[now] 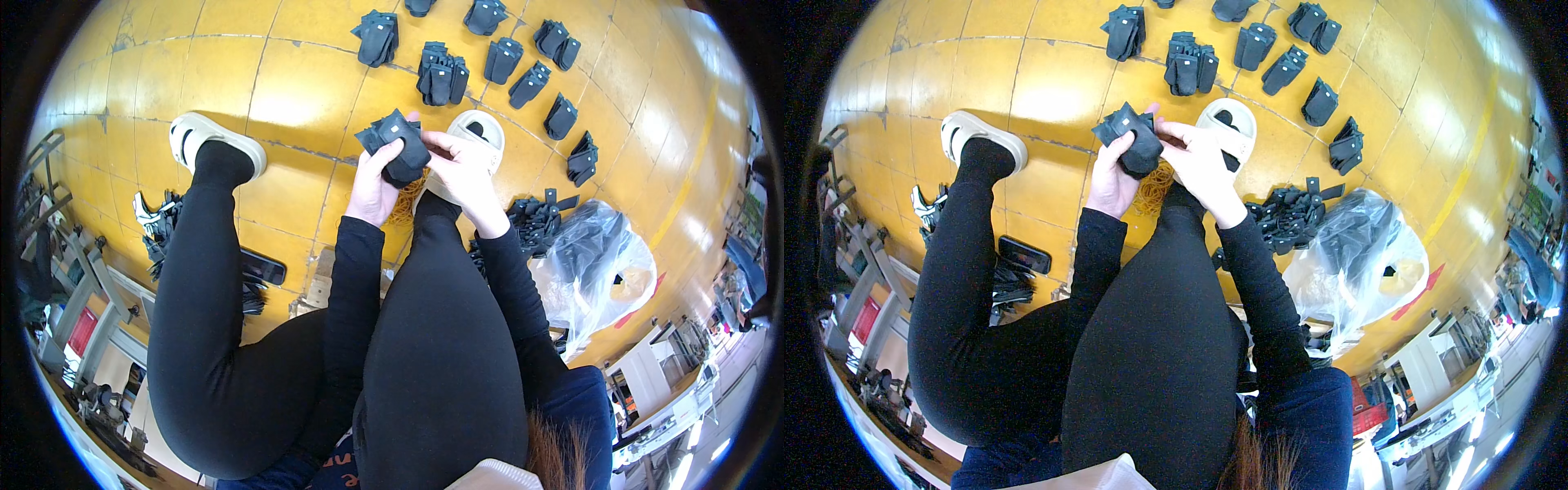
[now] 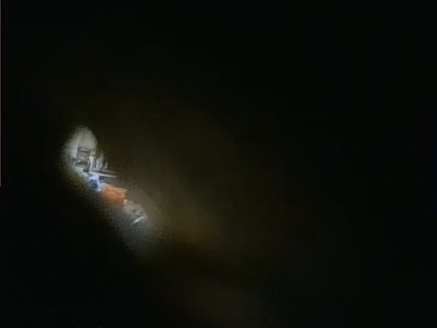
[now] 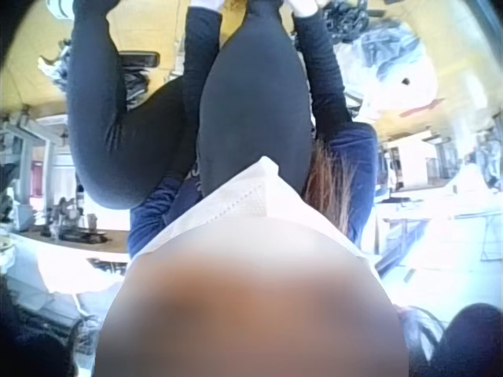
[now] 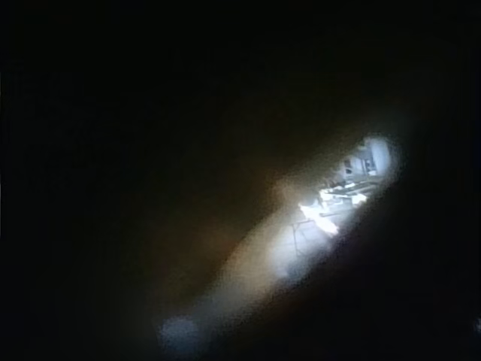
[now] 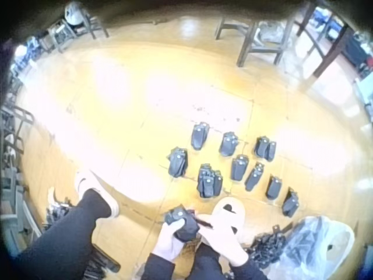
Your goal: The person sits on the floor and bundles small black items using rubber bands. They pick up items, align them, wrap a rubber band around the bundle, and place the finished bundle on the floor.
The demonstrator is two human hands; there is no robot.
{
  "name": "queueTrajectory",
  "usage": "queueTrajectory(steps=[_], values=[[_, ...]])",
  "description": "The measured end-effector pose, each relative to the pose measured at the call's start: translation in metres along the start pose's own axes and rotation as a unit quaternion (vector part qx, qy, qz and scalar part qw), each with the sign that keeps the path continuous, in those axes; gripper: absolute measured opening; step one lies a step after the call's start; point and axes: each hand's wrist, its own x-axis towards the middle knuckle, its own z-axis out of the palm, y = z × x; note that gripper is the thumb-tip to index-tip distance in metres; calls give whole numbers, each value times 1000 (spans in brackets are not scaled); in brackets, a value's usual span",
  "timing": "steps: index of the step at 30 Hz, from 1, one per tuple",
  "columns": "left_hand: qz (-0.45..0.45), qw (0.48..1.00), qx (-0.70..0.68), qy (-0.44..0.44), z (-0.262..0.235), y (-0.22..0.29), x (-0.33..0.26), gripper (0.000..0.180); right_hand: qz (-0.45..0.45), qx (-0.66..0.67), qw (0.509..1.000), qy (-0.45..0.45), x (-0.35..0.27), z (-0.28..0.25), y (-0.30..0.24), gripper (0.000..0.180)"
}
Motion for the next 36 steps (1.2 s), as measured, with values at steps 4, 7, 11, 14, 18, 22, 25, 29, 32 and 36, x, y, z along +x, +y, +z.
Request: queueTrajectory(steps=[4, 7, 11, 14, 18, 22, 25, 29, 32, 36], values=[[-2, 1000, 8, -6, 0, 4, 1, 47, -26, -4, 999, 23, -1, 4, -3, 23], [0, 1000, -14, 19, 4, 4, -1, 37, -32, 72, 993, 90, 1, 8, -6, 18], [20, 999, 23, 33, 5, 3, 0, 32, -20, 107, 992, 71, 2, 6, -9, 18], [29, 994, 82, 60, 4, 2, 2, 37, -59, -25, 996, 67, -2, 1, -12, 16], [12, 998, -8, 58, 5, 5, 1, 34, -38, 15, 995, 95, 2, 3, -13, 14], [22, 994, 7, 103, 5, 3, 1, 27, -1, 51, 994, 91, 2, 2, -13, 13], [56, 989, 37, 129, 2, 0, 4, 25, 16, 73, 994, 80, 2, 5, -11, 13], [84, 981, 75, 156, -3, -1, 4, 27, -6, 62, 996, 64, 1, 5, -7, 13], [110, 973, 125, 158, -2, -3, 5, 28, 1, 41, 997, 59, 1, 6, -7, 13], [106, 970, 93, 198, -2, -5, 5, 27, 5, 58, 994, 96, 2, 5, -9, 14]])
